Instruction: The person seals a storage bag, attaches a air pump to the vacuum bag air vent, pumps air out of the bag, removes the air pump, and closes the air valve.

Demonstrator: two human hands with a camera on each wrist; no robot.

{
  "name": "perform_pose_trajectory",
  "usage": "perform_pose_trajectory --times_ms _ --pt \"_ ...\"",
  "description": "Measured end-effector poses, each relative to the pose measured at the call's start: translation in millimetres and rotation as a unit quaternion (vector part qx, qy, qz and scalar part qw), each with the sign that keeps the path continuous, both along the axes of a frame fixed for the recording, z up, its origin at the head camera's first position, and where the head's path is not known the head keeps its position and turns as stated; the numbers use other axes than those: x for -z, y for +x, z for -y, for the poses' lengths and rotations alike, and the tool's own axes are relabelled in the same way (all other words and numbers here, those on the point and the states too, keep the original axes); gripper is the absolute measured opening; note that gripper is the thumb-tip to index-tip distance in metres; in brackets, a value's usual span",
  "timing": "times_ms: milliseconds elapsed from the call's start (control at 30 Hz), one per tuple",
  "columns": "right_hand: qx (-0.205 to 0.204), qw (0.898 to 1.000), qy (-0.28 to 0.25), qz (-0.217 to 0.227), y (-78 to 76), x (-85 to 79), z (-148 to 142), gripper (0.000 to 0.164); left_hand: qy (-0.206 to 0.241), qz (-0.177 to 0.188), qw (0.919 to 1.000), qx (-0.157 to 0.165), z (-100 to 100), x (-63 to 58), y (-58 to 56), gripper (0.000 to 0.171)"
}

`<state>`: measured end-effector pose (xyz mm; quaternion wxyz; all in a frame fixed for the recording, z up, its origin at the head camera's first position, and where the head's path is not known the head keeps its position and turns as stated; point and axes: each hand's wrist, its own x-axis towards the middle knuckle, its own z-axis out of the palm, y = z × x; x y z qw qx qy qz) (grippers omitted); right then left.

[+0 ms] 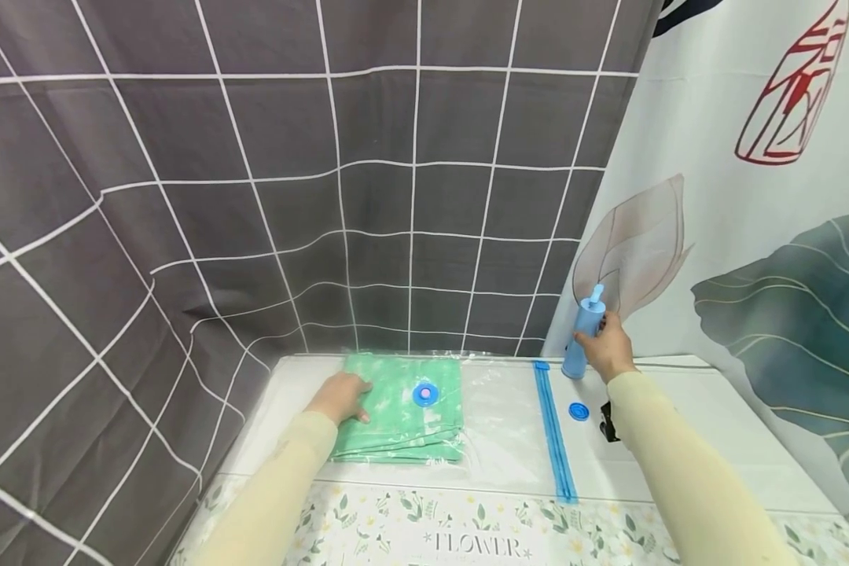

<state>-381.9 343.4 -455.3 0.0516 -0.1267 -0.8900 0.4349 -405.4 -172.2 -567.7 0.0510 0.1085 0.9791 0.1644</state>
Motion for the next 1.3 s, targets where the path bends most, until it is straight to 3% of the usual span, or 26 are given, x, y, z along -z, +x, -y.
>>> perform_pose_trajectory --times_ms 67,300,533,733,867,1100,1233,1300 --pt "0.0 1.0 0.003 0.006 -0.5 2.0 -0.6 0.087 0.002 0.0 1.0 0.0 -1.0 -0.6 -1.0 0.085" --pt "-0.002 1.0 0.012 0.018 0.0 6.2 0.9 0.086 0.003 0.008 0.9999 -0.011 -15.1 -58.9 41.1 0.078" --pt "-0.041 0.998 0.048 -0.025 2.8 2.8 16.2 0.083 0.001 0.012 0.9998 -0.014 -15.4 -61.7 42.2 0.079" --pt "-0.097 0.994 0.025 -0.035 6.0 -12.7 64.6 0.082 -0.005 0.013 0.9998 -0.015 -16.2 -63.0 44.5 0.078" --pt "-0.13 0.991 0.002 -0.037 7.8 -19.2 111.1 0.079 0.0 0.012 0.9999 -0.01 -14.1 -54.4 37.6 0.078" --pt "-0.169 0.983 -0.059 -0.037 11.9 -10.7 183.5 0.068 -0.011 -0.014 0.9998 0.011 0.7 11.0 -5.6 0.082" --pt "-0.173 0.982 -0.066 -0.031 13.1 -2.3 208.4 0.062 -0.017 -0.021 0.9995 0.016 1.8 17.9 -12.6 0.084" --pt "-0.173 0.982 -0.063 -0.031 13.5 0.8 216.2 0.061 -0.016 -0.021 0.9995 0.017 0.2 11.6 -9.1 0.083"
